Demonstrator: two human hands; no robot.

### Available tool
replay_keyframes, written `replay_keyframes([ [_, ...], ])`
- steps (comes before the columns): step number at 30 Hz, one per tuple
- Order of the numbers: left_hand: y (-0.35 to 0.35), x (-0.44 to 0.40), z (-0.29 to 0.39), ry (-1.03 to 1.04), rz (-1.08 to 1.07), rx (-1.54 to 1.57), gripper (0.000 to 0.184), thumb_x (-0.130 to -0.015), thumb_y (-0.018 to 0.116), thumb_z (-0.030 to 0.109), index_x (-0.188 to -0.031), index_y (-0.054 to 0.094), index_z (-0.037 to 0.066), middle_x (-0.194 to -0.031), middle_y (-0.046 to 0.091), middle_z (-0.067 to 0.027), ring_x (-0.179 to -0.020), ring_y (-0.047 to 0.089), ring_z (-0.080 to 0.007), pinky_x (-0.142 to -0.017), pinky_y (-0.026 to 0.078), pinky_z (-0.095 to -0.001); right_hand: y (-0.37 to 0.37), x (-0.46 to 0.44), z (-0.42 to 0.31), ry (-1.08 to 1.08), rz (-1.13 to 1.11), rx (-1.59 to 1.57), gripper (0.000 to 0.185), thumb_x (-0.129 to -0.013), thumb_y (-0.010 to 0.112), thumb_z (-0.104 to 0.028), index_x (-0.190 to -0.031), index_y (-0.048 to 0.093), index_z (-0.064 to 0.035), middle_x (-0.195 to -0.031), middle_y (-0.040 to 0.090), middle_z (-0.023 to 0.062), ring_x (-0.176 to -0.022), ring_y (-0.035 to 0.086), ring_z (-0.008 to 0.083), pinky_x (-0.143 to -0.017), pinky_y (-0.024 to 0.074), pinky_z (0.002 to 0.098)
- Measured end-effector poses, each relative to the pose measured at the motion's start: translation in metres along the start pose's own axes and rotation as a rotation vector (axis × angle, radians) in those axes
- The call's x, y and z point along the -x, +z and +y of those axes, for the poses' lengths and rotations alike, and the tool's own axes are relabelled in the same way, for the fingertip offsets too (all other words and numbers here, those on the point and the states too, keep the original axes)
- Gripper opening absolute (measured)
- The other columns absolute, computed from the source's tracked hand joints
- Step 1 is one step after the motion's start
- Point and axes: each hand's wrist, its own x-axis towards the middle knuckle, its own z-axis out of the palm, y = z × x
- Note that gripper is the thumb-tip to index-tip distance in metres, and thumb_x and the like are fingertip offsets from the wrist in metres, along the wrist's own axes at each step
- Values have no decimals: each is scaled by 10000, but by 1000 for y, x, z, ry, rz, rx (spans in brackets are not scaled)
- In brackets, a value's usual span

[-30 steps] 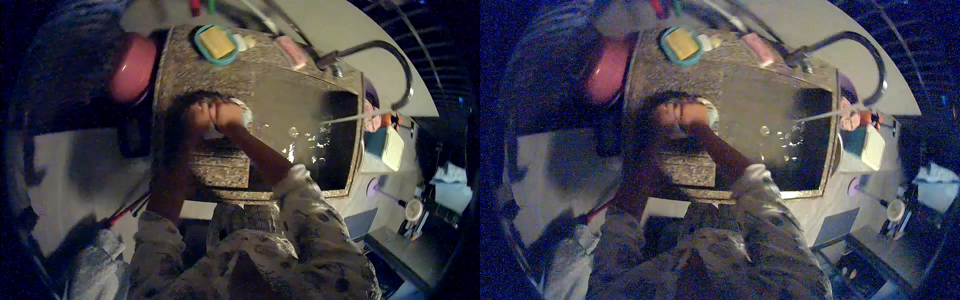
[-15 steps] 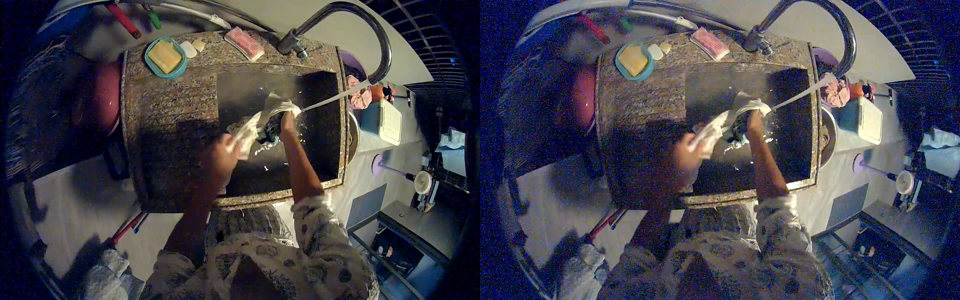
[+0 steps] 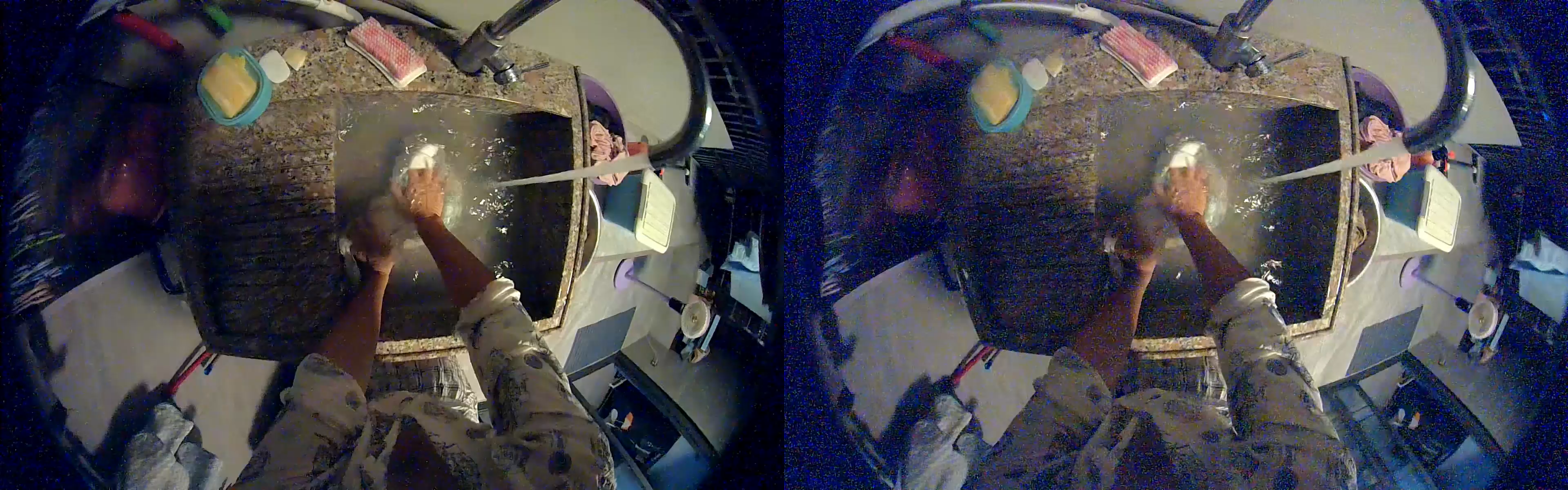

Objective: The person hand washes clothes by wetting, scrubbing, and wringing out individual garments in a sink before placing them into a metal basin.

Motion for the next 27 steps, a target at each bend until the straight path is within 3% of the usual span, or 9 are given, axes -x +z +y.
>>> replay_keyframes([
  [2,28,-6,-15,9,46,9,615,-842,685,401,-1304,519,31,-1261,557,-165,-1141,549,-337,-999,442,-453,-23,-7,-9,-57,14,-71,454,-872,578,-523,-1070,731,-144,-1105,653,183,-1125,583,359,-1004,424,548],
  [5,50,-10,-29,31,77,57,580,-870,654,374,-1315,519,28,-1271,561,-159,-1145,556,-319,-1003,445,-438,10,-17,-5,25,-1,-192,515,-849,600,-548,-1159,711,-152,-1149,676,170,-1214,545,397,-1095,352,573],
  [8,49,-17,-27,85,43,194,545,-898,624,346,-1325,518,24,-1280,566,-153,-1149,562,-301,-1007,449,-423,0,-26,-7,-15,-5,30,525,-836,622,-547,-1142,707,-129,-1116,686,168,-1149,576,393,-1062,383,579],
  [13,0,-28,-7,178,-142,658,490,-945,573,300,-1343,517,19,-1295,574,-142,-1155,572,-271,-1013,456,-398,18,-46,29,-299,216,-369,315,-880,591,-358,-1049,702,-117,-954,684,163,-935,630,348,-800,497,536],
  [15,-28,-23,-3,192,-236,845,470,-964,552,282,-1350,516,16,-1301,577,-138,-1158,576,-259,-1016,458,-388,-6,-54,25,-184,60,-691,324,-923,548,-339,-1090,680,-95,-971,685,151,-914,645,333,-744,524,507],
  [18,-64,-1,-2,218,-315,1059,440,-992,522,254,-1360,516,13,-1310,582,-132,-1162,583,-241,-1020,462,-373,-60,-47,1,569,-287,-1614,331,-990,479,-313,-1102,657,-57,-994,697,101,-833,684,274,-699,571,430],
  [21,-104,24,-25,300,-278,1207,413,-1020,491,226,-1371,515,10,-1320,587,-126,-1165,589,-223,-1024,466,-359,-138,-21,-29,480,-590,-2096,302,-952,543,-311,-1096,663,-75,-975,709,90,-830,685,255,-756,582,429],
  [24,-150,35,-80,483,-206,1238,424,-1017,501,198,-1387,496,-7,-1329,585,-121,-1181,574,-211,-1041,446,-354,-169,-9,-66,451,-511,-2203,358,-907,545,-324,-1125,672,-69,-1059,715,115,-958,677,300,-894,556,469],
  [27,-211,58,-132,690,-21,956,512,-975,594,198,-1418,465,-25,-1354,565,-105,-1212,533,-198,-1077,389,-345,-218,35,-146,343,-504,-2369,393,-885,560,-320,-1129,665,-31,-1102,711,131,-1017,661,334,-1007,491,475],
])
